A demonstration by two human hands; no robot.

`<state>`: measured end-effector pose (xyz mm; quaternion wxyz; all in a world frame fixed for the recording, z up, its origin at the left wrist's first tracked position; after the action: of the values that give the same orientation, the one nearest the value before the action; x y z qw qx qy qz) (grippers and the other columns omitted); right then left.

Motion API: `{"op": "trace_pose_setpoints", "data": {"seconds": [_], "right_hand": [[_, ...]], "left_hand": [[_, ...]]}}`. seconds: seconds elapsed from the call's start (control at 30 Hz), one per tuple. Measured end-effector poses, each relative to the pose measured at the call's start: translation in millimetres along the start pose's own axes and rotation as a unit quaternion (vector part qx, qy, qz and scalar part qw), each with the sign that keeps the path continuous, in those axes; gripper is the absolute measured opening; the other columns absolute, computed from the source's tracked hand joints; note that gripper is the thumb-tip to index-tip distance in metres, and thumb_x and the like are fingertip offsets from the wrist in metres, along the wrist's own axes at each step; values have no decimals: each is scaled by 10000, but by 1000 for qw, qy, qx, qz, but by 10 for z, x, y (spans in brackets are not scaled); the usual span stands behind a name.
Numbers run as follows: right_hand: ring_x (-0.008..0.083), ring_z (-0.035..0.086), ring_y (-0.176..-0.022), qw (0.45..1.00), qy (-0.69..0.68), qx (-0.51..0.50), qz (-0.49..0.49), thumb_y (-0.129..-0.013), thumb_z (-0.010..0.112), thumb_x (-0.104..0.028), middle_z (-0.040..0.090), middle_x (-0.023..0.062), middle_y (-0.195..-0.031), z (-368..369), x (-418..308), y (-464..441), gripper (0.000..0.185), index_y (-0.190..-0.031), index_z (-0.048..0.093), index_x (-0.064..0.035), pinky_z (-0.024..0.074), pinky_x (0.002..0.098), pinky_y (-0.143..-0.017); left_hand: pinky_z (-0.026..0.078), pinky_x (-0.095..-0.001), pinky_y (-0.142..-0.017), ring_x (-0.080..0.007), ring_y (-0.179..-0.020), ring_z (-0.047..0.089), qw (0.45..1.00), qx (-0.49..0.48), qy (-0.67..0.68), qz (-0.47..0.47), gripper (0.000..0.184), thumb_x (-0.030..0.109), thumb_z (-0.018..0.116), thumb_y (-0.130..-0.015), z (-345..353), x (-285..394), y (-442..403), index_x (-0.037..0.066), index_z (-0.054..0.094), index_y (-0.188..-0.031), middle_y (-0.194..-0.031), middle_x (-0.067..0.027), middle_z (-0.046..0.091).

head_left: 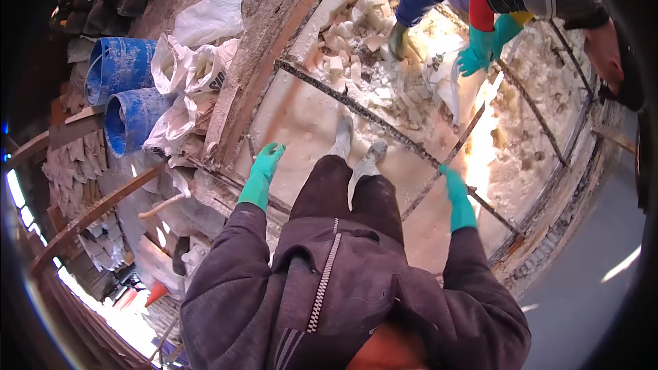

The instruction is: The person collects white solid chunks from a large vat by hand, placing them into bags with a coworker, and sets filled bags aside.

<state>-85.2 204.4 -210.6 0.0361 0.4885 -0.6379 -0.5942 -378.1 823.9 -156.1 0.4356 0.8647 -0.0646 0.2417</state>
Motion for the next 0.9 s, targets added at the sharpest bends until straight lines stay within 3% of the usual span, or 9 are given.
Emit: {"op": "trace_pose_setpoints", "data": {"seconds": [0.13, 0.33, 0.4, 0.47, 0.57, 0.67, 0.73, 0.8, 0.9], "right_hand": [[186, 528, -1119, 995, -26, 25, -92, -928, 497, -337, 611, 61, -1165, 200, -1435, 166, 326, -1094, 685, -129, 374, 336, -1000], [209, 462, -1216, 996, 11, -36, -81, -908, 511, -418, 528, 100, -1311, 1053, -1675, -367, 445, -1230, 614, -129, 333, 358, -1038], [216, 455, -1238, 997, -8, -38, -63, -865, 580, -420, 501, 125, -1346, 1390, -1725, -780, 564, -1320, 532, -89, 331, 343, -1042], [228, 449, -1259, 994, -94, -48, -6, -818, 646, -413, 467, 158, -1386, 1782, -1857, -1249, 743, -1413, 418, -32, 334, 324, -1042], [305, 425, -1298, 995, -79, -56, -11, -846, 596, -419, 373, 204, -1459, 2172, -2480, -1895, 718, -1450, 359, -112, 347, 368, -1050], [354, 440, -1280, 997, 52, 0, -51, -848, 583, -434, 357, 237, -1454, 2575, -2613, -3077, 735, -1450, 332, -95, 394, 434, -1013], [396, 439, -1260, 987, 131, 76, -60, -872, 552, -426, 375, 247, -1429, 2870, -2540, -4043, 684, -1437, 341, -104, 407, 483, -993], [420, 442, -1244, 908, 376, 100, -155, -882, 529, -441, 374, 237, -1431, 3037, -2951, -4613, 653, -1421, 356, -116, 385, 508, -1013], [393, 452, -1257, 814, 510, 220, -172, -902, 491, -447, 361, 223, -1447, 3314, -3154, -5701, 622, -1418, 394, -113, 377, 562, -1006]], "left_hand": [[407, -316, -949, -176, -1092, 538, 996, -10, 79, 34, 543, 371, 693, -870, -284, 108, -6, 34, 558, -1275, -1200, -99, 599], [331, -339, -1081, -246, -1322, 409, 967, -96, 122, 204, 806, 384, 733, -817, -194, 1670, -647, -10, 369, -1417, -1399, -183, 452], [328, -339, -1090, -253, -1337, 390, 958, -96, -61, 264, 873, 358, 785, -766, 120, 2179, -1111, -20, 349, -1422, -1412, -200, 434], [323, -354, -1099, -276, -1346, 380, 941, -164, -15, 297, 945, 396, 805, -728, 642, 2448, -1699, -20, 328, -1431, -1437, -202, 407], [313, -424, -1107, -353, -1346, 363, 901, -138, -258, 320, 1095, 554, 812, -623, 1675, 2253, -3206, 83, 300, -1469, -1457, -193, 375], [306, -454, -1108, -401, -1343, 349, 814, -158, -520, 203, 1128, 479, 856, -585, 2259, 2351, -3759, 159, 268, -1492, -1487, -167, 335], [309, -493, -1092, -419, -1336, 347, 793, -140, -532, 261, 1103, 489, 842, -588, 2633, 2278, -4181, 215, 269, -1489, -1488, -145, 334], [331, -527, -1052, -413, -1322, 356, 760, -108, -544, 339, 1030, 458, 836, -593, 2918, 2180, -4497, 219, 324, -1454, -1443, -150, 379], [355, -503, -1030, -396, -1307, 374, 722, -124, -585, 348, 1009, 444, 849, -574, 3223, 1918, -5068, 207, 356, -1422, -1404, -167, 406]]}}
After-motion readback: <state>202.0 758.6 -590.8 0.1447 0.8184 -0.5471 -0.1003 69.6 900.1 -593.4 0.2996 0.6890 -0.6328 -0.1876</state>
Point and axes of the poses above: each hand's wrist, its own y-axis away from the middle knuckle, its own z-axis out of the palm, x = y × z, the point moved 4 cm from there along -y, towards the middle knuckle
